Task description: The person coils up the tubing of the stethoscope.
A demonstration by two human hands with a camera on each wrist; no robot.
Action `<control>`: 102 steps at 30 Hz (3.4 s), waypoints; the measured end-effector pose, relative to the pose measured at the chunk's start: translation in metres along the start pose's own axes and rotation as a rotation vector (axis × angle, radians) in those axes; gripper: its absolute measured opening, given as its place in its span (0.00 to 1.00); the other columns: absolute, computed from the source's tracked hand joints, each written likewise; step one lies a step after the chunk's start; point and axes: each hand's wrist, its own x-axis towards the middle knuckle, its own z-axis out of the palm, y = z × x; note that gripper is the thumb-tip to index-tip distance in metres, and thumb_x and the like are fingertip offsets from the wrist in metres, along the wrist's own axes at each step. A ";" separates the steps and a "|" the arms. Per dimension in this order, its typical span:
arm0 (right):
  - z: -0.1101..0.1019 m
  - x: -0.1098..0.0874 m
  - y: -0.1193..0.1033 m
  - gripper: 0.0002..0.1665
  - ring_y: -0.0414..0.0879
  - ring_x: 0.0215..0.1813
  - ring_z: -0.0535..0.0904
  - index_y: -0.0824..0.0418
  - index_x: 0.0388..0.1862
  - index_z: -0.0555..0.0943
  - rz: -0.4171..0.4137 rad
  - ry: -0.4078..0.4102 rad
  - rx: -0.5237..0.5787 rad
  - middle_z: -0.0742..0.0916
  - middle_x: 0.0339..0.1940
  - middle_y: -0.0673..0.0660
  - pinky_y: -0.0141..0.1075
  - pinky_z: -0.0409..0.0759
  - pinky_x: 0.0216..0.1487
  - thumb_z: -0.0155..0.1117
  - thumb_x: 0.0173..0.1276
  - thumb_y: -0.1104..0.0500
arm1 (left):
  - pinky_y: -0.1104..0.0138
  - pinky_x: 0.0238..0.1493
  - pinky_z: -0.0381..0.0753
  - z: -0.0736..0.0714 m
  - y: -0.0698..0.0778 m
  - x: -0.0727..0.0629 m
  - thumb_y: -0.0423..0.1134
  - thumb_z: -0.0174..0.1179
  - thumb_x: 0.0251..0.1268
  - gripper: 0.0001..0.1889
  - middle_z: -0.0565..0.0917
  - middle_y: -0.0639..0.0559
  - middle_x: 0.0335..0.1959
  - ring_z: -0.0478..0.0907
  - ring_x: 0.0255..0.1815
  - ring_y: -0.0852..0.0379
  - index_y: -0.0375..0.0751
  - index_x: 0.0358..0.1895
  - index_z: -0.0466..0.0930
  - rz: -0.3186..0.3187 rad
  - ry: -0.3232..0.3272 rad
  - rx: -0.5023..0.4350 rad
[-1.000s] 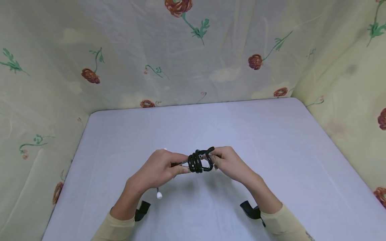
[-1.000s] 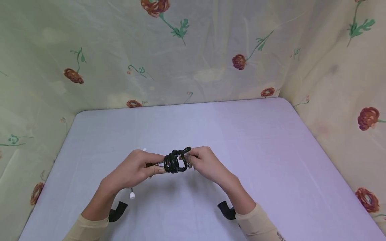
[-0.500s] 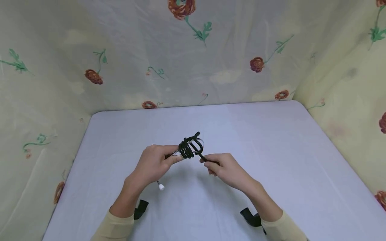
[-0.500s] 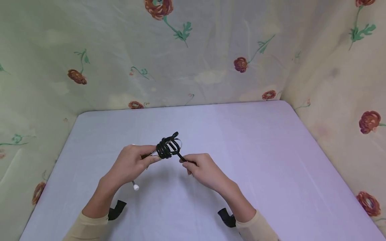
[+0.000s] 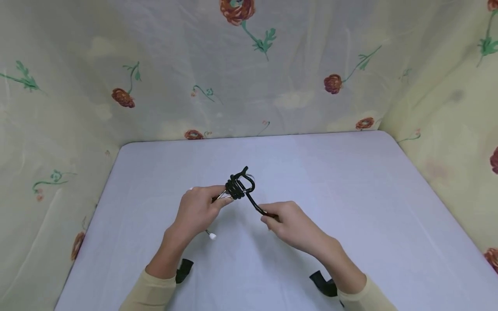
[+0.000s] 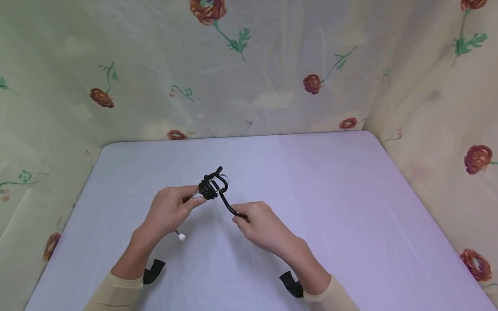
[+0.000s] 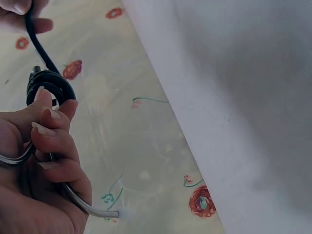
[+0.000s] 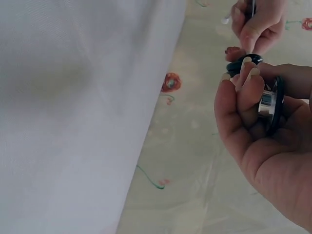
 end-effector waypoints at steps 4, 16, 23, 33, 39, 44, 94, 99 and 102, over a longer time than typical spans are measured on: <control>0.003 -0.002 -0.004 0.19 0.34 0.24 0.74 0.64 0.60 0.81 -0.060 0.035 -0.056 0.87 0.27 0.47 0.30 0.75 0.25 0.62 0.70 0.62 | 0.67 0.22 0.57 0.005 0.000 0.000 0.51 0.63 0.67 0.06 0.62 0.60 0.11 0.59 0.16 0.61 0.57 0.36 0.84 -0.045 -0.028 0.002; 0.005 -0.009 -0.004 0.09 0.39 0.37 0.83 0.47 0.32 0.81 -0.153 0.075 0.169 0.86 0.33 0.42 0.34 0.80 0.41 0.66 0.67 0.62 | 0.68 0.21 0.54 0.011 0.004 -0.002 0.50 0.64 0.66 0.11 0.60 0.61 0.12 0.57 0.16 0.62 0.54 0.27 0.78 -0.036 -0.050 0.022; 0.001 -0.013 0.001 0.16 0.41 0.48 0.83 0.54 0.51 0.81 -0.198 -0.093 0.394 0.86 0.47 0.53 0.34 0.80 0.55 0.70 0.65 0.60 | 0.68 0.21 0.55 0.011 0.007 -0.003 0.51 0.64 0.67 0.09 0.61 0.62 0.11 0.58 0.15 0.63 0.57 0.29 0.79 -0.014 -0.034 0.027; 0.010 -0.010 0.002 0.15 0.42 0.37 0.84 0.56 0.41 0.87 -0.180 0.200 0.426 0.88 0.34 0.50 0.36 0.83 0.43 0.60 0.66 0.72 | 0.69 0.20 0.55 0.015 0.012 -0.005 0.51 0.64 0.66 0.08 0.61 0.63 0.11 0.58 0.15 0.64 0.54 0.31 0.81 0.019 0.006 0.045; 0.012 -0.006 0.001 0.09 0.43 0.49 0.80 0.51 0.33 0.88 -0.242 0.315 0.369 0.86 0.42 0.49 0.34 0.79 0.50 0.69 0.63 0.66 | 0.69 0.20 0.55 0.017 0.017 -0.005 0.52 0.64 0.65 0.08 0.65 0.63 0.11 0.60 0.15 0.64 0.54 0.35 0.84 0.031 0.025 0.071; 0.013 -0.004 0.001 0.06 0.42 0.41 0.84 0.52 0.33 0.90 -0.210 0.353 0.370 0.89 0.35 0.48 0.34 0.81 0.44 0.70 0.64 0.63 | 0.69 0.19 0.56 0.019 0.019 -0.007 0.53 0.65 0.64 0.08 0.67 0.63 0.12 0.60 0.15 0.64 0.55 0.37 0.84 0.040 0.004 0.087; 0.015 -0.001 -0.008 0.04 0.40 0.24 0.82 0.61 0.34 0.90 0.016 0.628 0.160 0.91 0.29 0.53 0.31 0.76 0.23 0.71 0.62 0.66 | 0.70 0.15 0.58 0.027 0.036 -0.013 0.50 0.67 0.62 0.08 0.82 0.60 0.16 0.67 0.15 0.66 0.52 0.33 0.85 0.140 0.172 0.261; 0.016 0.000 -0.009 0.03 0.40 0.22 0.79 0.60 0.31 0.90 0.024 0.642 0.159 0.89 0.23 0.51 0.31 0.74 0.21 0.72 0.62 0.66 | 0.70 0.15 0.58 0.027 0.038 -0.014 0.49 0.68 0.61 0.08 0.82 0.60 0.15 0.67 0.14 0.66 0.51 0.33 0.85 0.152 0.182 0.286; 0.017 0.001 -0.009 0.03 0.40 0.22 0.80 0.60 0.30 0.89 0.026 0.646 0.162 0.88 0.23 0.52 0.32 0.75 0.22 0.71 0.62 0.66 | 0.71 0.14 0.58 0.028 0.038 -0.015 0.49 0.68 0.61 0.08 0.82 0.60 0.15 0.66 0.14 0.66 0.51 0.34 0.85 0.153 0.186 0.300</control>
